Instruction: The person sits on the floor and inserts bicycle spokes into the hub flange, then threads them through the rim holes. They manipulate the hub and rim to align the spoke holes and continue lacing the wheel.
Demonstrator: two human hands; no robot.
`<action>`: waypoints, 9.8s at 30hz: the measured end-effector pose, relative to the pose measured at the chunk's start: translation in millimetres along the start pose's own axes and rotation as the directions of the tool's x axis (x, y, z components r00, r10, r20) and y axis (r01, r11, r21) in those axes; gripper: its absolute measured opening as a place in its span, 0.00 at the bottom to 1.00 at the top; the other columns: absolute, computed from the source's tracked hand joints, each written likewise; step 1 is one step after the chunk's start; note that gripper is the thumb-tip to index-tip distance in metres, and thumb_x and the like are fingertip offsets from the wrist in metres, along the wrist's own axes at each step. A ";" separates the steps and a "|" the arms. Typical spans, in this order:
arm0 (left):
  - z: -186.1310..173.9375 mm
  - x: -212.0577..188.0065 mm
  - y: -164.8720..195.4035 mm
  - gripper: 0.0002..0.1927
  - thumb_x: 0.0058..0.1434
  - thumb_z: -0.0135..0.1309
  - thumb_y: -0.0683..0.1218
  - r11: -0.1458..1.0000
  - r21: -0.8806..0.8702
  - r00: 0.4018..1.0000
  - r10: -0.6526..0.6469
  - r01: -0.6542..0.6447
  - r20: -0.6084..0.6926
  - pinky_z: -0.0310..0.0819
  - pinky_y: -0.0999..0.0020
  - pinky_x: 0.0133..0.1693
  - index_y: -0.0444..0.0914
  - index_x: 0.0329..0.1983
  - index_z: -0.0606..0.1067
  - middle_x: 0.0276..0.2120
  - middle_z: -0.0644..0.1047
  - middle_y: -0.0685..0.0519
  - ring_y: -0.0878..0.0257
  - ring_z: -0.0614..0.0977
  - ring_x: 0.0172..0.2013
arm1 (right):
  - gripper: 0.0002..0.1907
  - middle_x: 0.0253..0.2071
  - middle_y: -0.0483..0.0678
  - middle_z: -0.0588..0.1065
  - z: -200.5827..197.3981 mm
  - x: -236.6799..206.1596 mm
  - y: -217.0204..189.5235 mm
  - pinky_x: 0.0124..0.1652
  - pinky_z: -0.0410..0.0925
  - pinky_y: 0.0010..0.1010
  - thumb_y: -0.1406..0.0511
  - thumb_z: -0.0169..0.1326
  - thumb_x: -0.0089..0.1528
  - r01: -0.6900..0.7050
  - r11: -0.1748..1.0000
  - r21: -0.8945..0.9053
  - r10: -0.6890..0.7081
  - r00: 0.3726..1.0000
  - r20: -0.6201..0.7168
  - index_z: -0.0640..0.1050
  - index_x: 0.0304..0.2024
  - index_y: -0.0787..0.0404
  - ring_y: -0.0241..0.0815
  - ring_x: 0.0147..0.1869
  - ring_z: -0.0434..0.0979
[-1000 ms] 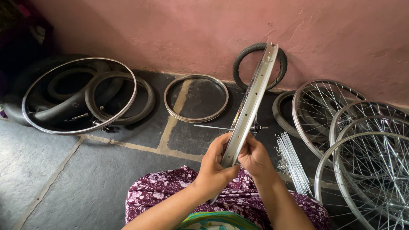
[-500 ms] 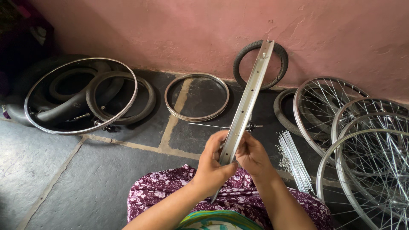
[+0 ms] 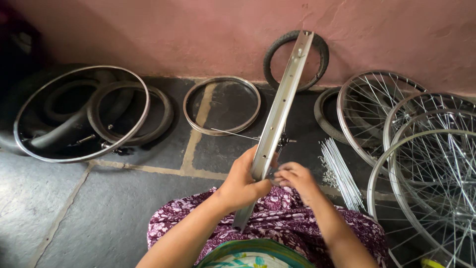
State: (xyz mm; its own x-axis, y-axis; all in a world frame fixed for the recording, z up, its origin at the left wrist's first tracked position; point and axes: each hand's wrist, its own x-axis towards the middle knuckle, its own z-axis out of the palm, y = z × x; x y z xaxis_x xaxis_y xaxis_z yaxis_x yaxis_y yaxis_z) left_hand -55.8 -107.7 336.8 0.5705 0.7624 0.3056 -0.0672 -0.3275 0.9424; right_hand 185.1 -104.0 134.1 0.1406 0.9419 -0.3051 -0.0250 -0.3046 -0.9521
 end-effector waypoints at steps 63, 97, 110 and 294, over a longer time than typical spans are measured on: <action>2.9 6.0 -23.5 0.33 0.49 0.55 0.40 0.999 0.036 0.984 0.025 -0.019 -0.174 0.75 0.71 0.41 0.33 0.62 0.69 0.39 0.77 0.51 0.67 0.77 0.38 | 0.09 0.46 0.48 0.74 77.6 -122.7 -239.9 0.56 0.66 0.42 0.72 0.62 0.55 0.799 -0.063 -0.597 -0.886 0.231 0.402 0.77 0.38 0.63 0.51 0.58 0.73; 11.7 -3.5 -33.7 0.31 0.50 0.57 0.40 0.994 0.097 0.982 0.074 -0.058 -0.172 0.78 0.66 0.46 0.33 0.61 0.71 0.44 0.79 0.46 0.62 0.80 0.44 | 0.10 0.42 0.42 0.77 78.8 -115.4 -215.4 0.56 0.72 0.35 0.66 0.70 0.55 0.852 0.072 -0.519 -0.957 0.206 0.205 0.80 0.35 0.59 0.44 0.58 0.77; 14.0 -6.8 -35.1 0.31 0.51 0.60 0.40 0.979 0.149 0.968 0.166 -0.140 -0.186 0.77 0.63 0.51 0.34 0.61 0.71 0.48 0.79 0.44 0.57 0.83 0.49 | 0.12 0.43 0.45 0.77 81.0 -124.4 -210.7 0.57 0.72 0.35 0.67 0.71 0.54 0.845 0.132 -0.518 -0.964 0.232 0.133 0.79 0.35 0.60 0.46 0.59 0.78; 23.0 67.5 -178.5 0.06 0.65 0.55 0.44 0.345 0.934 0.935 0.295 0.090 -0.199 0.73 0.56 0.41 0.40 0.43 0.77 0.37 0.75 0.49 0.50 0.79 0.39 | 0.20 0.33 0.49 0.75 72.9 -132.6 6.9 0.33 0.70 0.27 0.64 0.43 0.76 0.483 0.739 0.470 -0.672 0.580 0.460 0.65 0.68 0.67 0.33 0.31 0.72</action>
State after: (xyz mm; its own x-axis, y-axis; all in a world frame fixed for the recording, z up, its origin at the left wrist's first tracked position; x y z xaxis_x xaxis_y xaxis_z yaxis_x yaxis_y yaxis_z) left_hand 13.6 -10.6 186.1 0.3501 0.7271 0.5905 0.7931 -0.5656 0.2262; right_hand 94.1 -220.6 166.5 -0.3570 0.8164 0.4538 -0.4159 0.2961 -0.8599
